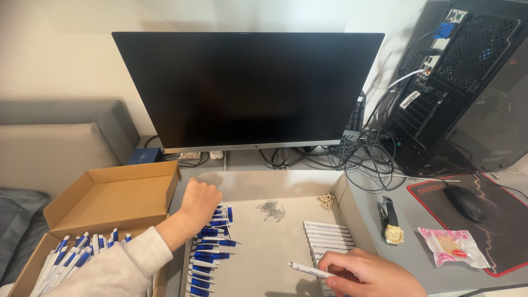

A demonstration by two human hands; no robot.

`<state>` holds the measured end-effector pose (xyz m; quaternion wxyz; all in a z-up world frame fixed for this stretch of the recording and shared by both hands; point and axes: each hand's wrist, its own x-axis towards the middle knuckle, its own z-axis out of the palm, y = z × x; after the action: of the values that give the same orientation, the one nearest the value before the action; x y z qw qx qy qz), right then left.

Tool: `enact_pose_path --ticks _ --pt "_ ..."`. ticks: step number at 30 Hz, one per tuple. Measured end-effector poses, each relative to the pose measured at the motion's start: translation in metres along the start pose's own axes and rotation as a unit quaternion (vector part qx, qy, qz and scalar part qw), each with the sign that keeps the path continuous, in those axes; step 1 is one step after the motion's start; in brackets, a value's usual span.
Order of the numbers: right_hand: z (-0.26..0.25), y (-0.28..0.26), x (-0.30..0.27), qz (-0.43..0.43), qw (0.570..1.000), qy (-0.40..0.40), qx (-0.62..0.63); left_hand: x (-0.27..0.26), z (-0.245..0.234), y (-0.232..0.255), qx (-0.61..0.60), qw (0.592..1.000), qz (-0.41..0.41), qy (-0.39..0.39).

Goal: Assembling ballpoint pens by attaching caps to pen bodies and organizing them in a box.

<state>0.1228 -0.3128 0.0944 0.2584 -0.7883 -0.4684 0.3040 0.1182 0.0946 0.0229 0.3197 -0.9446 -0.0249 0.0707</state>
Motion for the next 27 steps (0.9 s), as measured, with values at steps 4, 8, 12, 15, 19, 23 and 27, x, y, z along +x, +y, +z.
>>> enact_pose_path --ticks 4,8,12,15,19,23,27 --pt "0.001 0.002 0.0 0.0 1.0 -0.002 -0.005 -0.001 -0.004 0.0 0.004 1.0 0.01 -0.028" --pt "0.001 0.001 -0.001 0.03 0.999 -0.001 -0.016 -0.001 -0.004 0.002 0.012 0.999 0.004 -0.035" --pt "0.001 -0.005 -0.002 0.065 0.997 -0.006 -0.041 -0.001 -0.005 0.004 0.021 0.999 0.001 -0.044" --pt "-0.001 -0.006 -0.002 0.024 0.999 -0.004 -0.043 -0.007 -0.017 0.002 0.022 0.998 0.006 -0.063" --pt "-0.002 -0.005 -0.001 -0.005 1.0 0.007 0.0 -0.005 -0.015 0.002 0.019 0.998 0.009 -0.062" --pt "0.0 -0.005 -0.002 0.019 0.999 0.002 -0.031 -0.007 -0.014 0.003 0.01 0.998 0.005 -0.054" --pt "-0.001 -0.003 0.0 -0.022 1.0 0.002 -0.015 -0.007 -0.011 0.014 -0.026 1.0 -0.001 0.006"
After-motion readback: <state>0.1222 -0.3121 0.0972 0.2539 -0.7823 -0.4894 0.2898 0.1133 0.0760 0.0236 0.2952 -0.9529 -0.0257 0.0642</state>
